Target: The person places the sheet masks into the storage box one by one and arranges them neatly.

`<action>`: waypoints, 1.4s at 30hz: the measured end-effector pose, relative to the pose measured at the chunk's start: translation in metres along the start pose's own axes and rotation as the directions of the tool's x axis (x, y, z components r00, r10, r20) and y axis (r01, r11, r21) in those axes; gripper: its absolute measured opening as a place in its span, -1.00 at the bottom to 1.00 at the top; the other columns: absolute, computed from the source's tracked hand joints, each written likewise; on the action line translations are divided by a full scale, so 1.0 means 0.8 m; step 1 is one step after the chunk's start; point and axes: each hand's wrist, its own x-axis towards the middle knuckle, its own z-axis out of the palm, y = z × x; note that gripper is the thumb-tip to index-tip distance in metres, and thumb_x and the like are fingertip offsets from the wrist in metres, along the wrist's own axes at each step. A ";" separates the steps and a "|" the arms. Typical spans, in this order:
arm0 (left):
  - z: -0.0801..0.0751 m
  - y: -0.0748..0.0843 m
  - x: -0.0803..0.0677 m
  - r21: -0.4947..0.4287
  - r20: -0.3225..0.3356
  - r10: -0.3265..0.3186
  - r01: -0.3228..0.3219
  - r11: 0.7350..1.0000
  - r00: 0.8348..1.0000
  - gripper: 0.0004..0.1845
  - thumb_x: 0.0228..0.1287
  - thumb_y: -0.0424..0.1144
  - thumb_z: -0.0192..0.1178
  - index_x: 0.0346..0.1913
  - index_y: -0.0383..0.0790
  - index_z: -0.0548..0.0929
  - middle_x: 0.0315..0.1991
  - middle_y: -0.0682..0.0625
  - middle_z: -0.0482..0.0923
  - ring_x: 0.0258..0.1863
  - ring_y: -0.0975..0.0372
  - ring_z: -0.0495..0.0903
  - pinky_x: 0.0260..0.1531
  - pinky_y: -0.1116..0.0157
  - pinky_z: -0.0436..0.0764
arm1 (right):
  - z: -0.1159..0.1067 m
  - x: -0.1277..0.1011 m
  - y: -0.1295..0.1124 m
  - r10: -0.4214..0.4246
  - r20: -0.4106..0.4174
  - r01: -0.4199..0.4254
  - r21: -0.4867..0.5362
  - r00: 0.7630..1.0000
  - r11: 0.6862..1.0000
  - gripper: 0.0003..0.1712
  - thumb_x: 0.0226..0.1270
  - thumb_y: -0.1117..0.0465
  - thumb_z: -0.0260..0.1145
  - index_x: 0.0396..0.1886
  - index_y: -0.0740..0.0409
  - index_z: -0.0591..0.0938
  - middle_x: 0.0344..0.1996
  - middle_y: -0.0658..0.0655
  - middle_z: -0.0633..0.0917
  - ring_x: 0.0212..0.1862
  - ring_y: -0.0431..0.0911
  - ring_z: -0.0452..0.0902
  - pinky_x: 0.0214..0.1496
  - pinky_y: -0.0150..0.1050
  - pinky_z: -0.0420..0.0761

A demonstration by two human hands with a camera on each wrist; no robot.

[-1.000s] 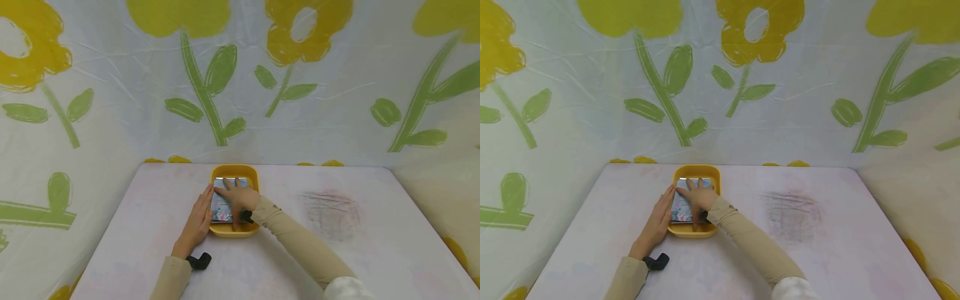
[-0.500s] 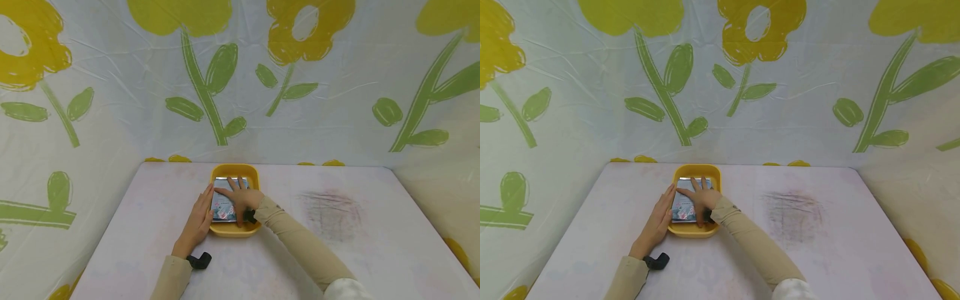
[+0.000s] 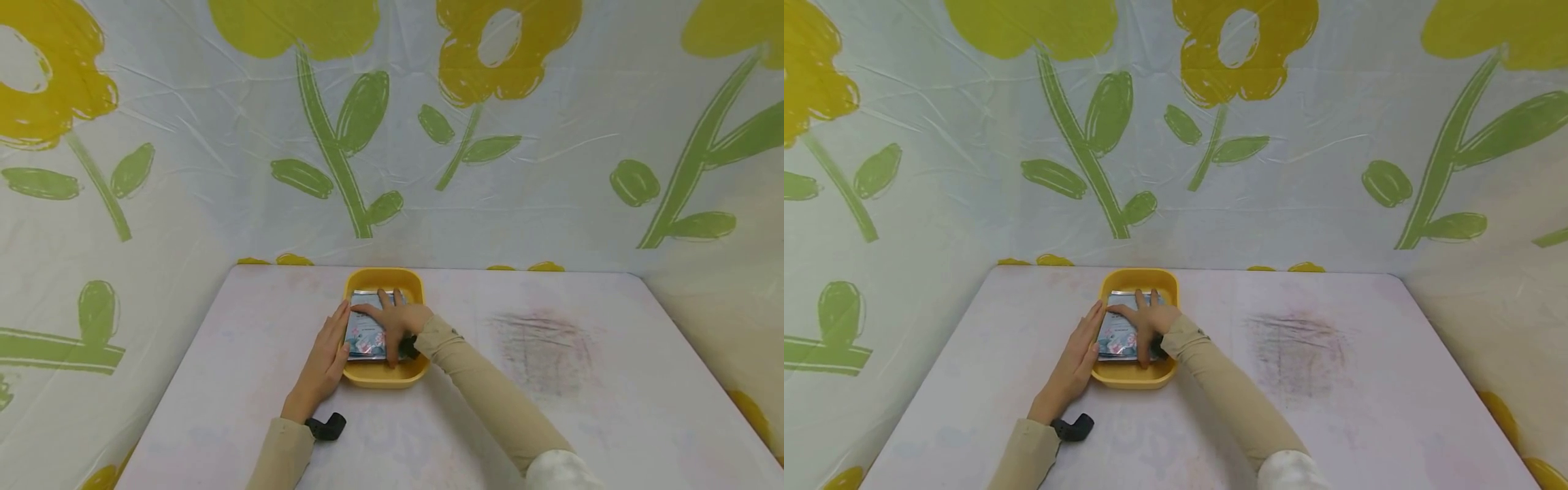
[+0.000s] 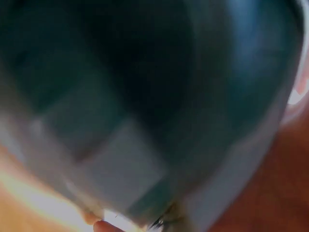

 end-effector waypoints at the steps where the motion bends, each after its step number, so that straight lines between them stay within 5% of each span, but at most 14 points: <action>1: 0.000 0.000 0.000 0.000 -0.001 -0.001 0.001 1.000 1.000 -0.33 0.44 -0.28 -0.13 0.56 -0.30 0.05 0.56 -0.21 -0.01 0.54 0.01 -0.01 0.43 -0.22 0.00 | -0.001 0.000 0.001 -0.001 0.003 0.001 0.008 1.000 1.000 0.55 -0.39 -0.04 0.76 0.54 -0.59 -0.07 0.58 0.25 -0.21 0.53 0.38 -0.30 0.32 0.41 0.26; 11: 0.002 -0.001 0.000 -0.014 -0.011 0.018 -0.018 1.000 1.000 -0.35 0.47 -0.21 -0.16 0.54 -0.37 0.08 0.55 -0.24 0.02 0.54 0.00 0.00 0.44 -0.21 -0.02 | -0.001 0.003 0.012 -0.045 -0.031 0.043 -0.061 0.998 0.997 0.59 -0.46 -0.20 0.74 0.55 -0.56 -0.12 0.52 0.21 0.07 0.41 0.22 0.15 0.32 0.18 0.41; 19: 0.002 0.000 0.000 -0.009 -0.006 0.009 -0.009 1.000 1.000 -0.35 0.49 -0.16 -0.20 0.54 -0.36 0.07 0.56 -0.22 0.02 0.54 0.02 -0.01 0.45 -0.19 -0.03 | 0.000 0.003 0.013 -0.049 -0.022 0.047 -0.054 0.999 0.997 0.51 -0.31 -0.17 0.70 0.56 -0.51 -0.11 0.55 0.22 0.00 0.47 0.25 0.05 0.38 0.22 0.31; 26: 0.001 0.002 0.000 -0.011 -0.004 0.003 -0.003 1.000 1.000 -0.35 0.46 -0.21 -0.17 0.54 -0.37 0.08 0.55 -0.23 0.02 0.54 0.02 -0.01 0.46 -0.17 -0.03 | -0.002 -0.004 0.010 -0.025 0.010 0.025 -0.009 1.000 1.000 0.64 -0.42 -0.18 0.74 0.58 -0.51 -0.19 0.59 0.19 -0.22 0.54 0.33 -0.31 0.48 0.32 -0.01; 32: 0.001 -0.001 0.001 -0.001 -0.016 0.024 -0.024 1.000 1.000 -0.35 0.43 -0.26 -0.14 0.53 -0.40 0.10 0.55 -0.24 0.03 0.53 0.00 0.01 0.43 -0.21 0.00 | -0.012 -0.017 0.003 -0.079 -0.012 0.079 -0.029 0.997 0.996 0.65 -0.40 -0.20 0.73 0.60 -0.40 -0.20 0.59 0.17 -0.28 0.55 0.28 -0.40 0.51 0.29 -0.07; 38: 0.002 -0.003 0.002 -0.014 -0.024 0.048 -0.049 0.999 0.999 -0.36 0.44 -0.27 -0.16 0.53 -0.39 0.09 0.54 -0.27 0.04 0.52 -0.06 0.02 0.39 -0.28 0.02 | -0.038 -0.047 0.003 -0.173 -0.194 0.175 -0.008 0.966 0.985 0.37 -0.07 -0.22 0.58 0.62 -0.08 -0.05 0.58 0.26 -0.17 0.55 0.29 -0.30 0.52 0.28 -0.14; 42: 0.000 0.000 0.003 0.006 -0.019 0.045 -0.045 0.999 0.999 -0.37 0.47 -0.24 -0.19 0.53 -0.40 0.10 0.53 -0.29 0.06 0.52 -0.11 0.02 0.40 -0.26 0.02 | -0.054 -0.075 0.011 -0.196 -0.429 0.224 0.017 0.882 0.974 0.09 0.19 -0.15 0.45 0.57 0.10 0.13 0.55 0.31 0.03 0.54 0.27 -0.13 0.52 0.28 -0.15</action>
